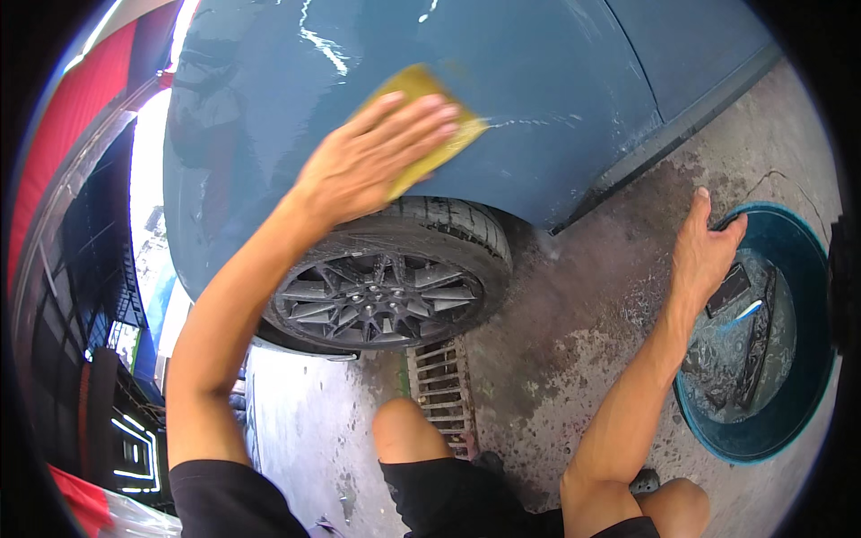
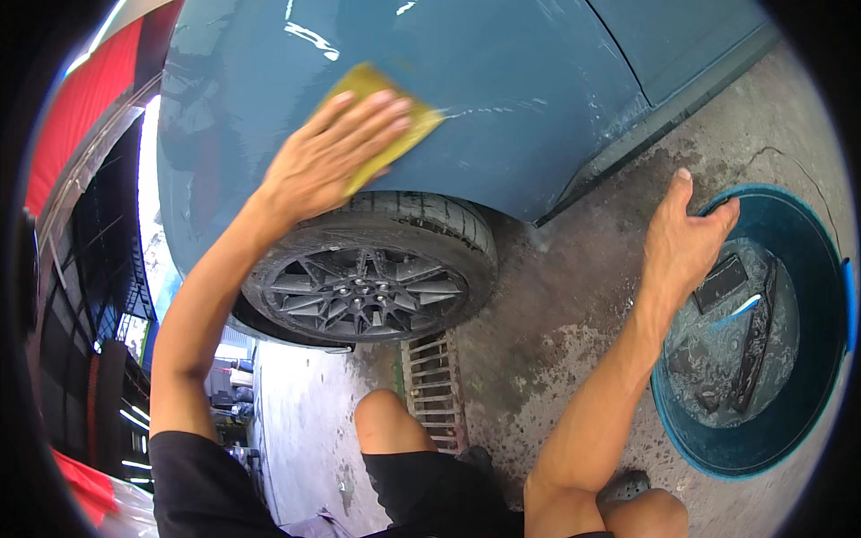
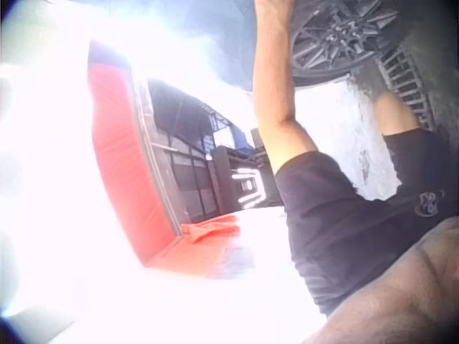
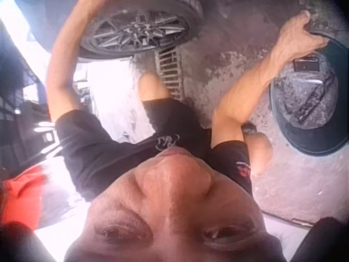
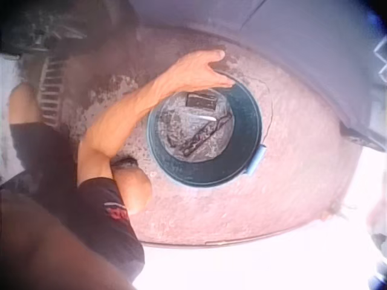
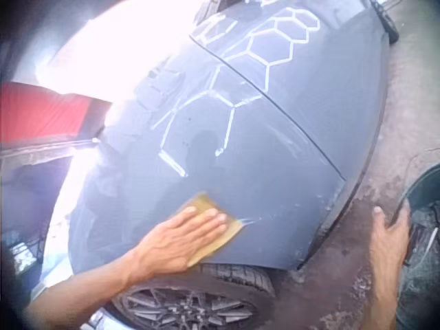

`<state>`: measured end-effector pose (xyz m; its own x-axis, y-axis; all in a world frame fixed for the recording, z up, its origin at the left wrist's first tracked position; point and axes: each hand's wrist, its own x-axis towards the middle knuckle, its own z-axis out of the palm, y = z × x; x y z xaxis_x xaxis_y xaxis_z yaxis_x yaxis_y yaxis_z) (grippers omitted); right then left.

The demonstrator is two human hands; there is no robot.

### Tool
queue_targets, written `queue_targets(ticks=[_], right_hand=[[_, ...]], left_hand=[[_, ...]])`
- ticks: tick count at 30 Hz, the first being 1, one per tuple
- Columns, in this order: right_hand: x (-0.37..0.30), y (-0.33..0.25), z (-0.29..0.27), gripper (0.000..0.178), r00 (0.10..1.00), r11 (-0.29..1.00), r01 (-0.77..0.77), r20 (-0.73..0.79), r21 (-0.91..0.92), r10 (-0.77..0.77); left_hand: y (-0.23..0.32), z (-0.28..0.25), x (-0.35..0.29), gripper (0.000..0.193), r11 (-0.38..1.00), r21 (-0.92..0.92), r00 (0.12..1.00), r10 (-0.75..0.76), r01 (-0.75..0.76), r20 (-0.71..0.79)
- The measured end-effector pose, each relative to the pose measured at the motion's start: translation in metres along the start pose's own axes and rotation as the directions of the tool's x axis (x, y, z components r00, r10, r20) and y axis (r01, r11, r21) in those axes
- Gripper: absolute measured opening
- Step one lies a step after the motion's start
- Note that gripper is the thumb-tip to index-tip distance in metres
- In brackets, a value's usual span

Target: The person sands the front fender of a gray car using a yellow sanding block. They repeatedly dip the block into a bucket of water and continue sanding the curved surface near the wheel arch.

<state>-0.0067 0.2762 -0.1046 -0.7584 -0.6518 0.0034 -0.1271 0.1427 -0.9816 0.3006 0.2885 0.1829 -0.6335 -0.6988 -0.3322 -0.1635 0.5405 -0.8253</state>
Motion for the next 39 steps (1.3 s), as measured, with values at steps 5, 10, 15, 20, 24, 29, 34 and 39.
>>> queue_targets(ticks=[5,10,15,20,24,29,34,39], right_hand=[[-0.009,-0.006,-0.001,0.098,0.999,0.999,0.014,0.041,-0.042,-0.013],[-0.007,-0.009,-0.005,0.098,0.995,0.998,-0.065,0.077,0.016,0.064],[0.001,-0.005,-0.01,0.096,0.998,0.998,-0.033,0.05,0.048,0.03],[-0.008,-0.007,0.002,0.096,0.999,0.999,-0.034,0.022,0.016,0.033],[-0.012,-0.009,-0.005,0.096,0.995,0.994,-0.073,0.07,0.082,0.067],[-0.006,-0.005,-0.004,0.096,0.998,0.998,-0.044,0.038,0.05,0.042],[-0.005,-0.001,-0.004,0.098,0.998,0.995,-0.061,0.03,0.076,0.059],[0.0,-0.011,-0.02,0.098,0.979,0.967,-0.182,0.127,0.179,0.161]], left_hand=[[-0.021,-0.014,-0.119,0.074,0.99,0.057,0.978,-0.14,0.132,0.156],[-0.026,-0.03,0.033,0.069,0.983,-0.022,0.97,-0.185,0.183,-0.156],[-0.02,-0.016,-0.054,0.072,0.967,-0.037,0.966,-0.255,0.253,-0.039],[-0.033,-0.026,-0.013,0.072,0.965,-0.024,0.958,-0.26,0.259,-0.123],[-0.048,-0.036,0.047,0.069,0.973,0.023,0.941,-0.215,0.229,-0.26],[-0.023,-0.018,-0.103,0.07,0.96,-0.041,0.961,-0.274,0.276,0.04],[-0.047,-0.033,0.035,0.068,0.972,0.02,0.956,-0.226,0.233,-0.188],[-0.035,-0.031,-0.018,0.069,0.967,0.004,0.964,-0.253,0.254,-0.081]])
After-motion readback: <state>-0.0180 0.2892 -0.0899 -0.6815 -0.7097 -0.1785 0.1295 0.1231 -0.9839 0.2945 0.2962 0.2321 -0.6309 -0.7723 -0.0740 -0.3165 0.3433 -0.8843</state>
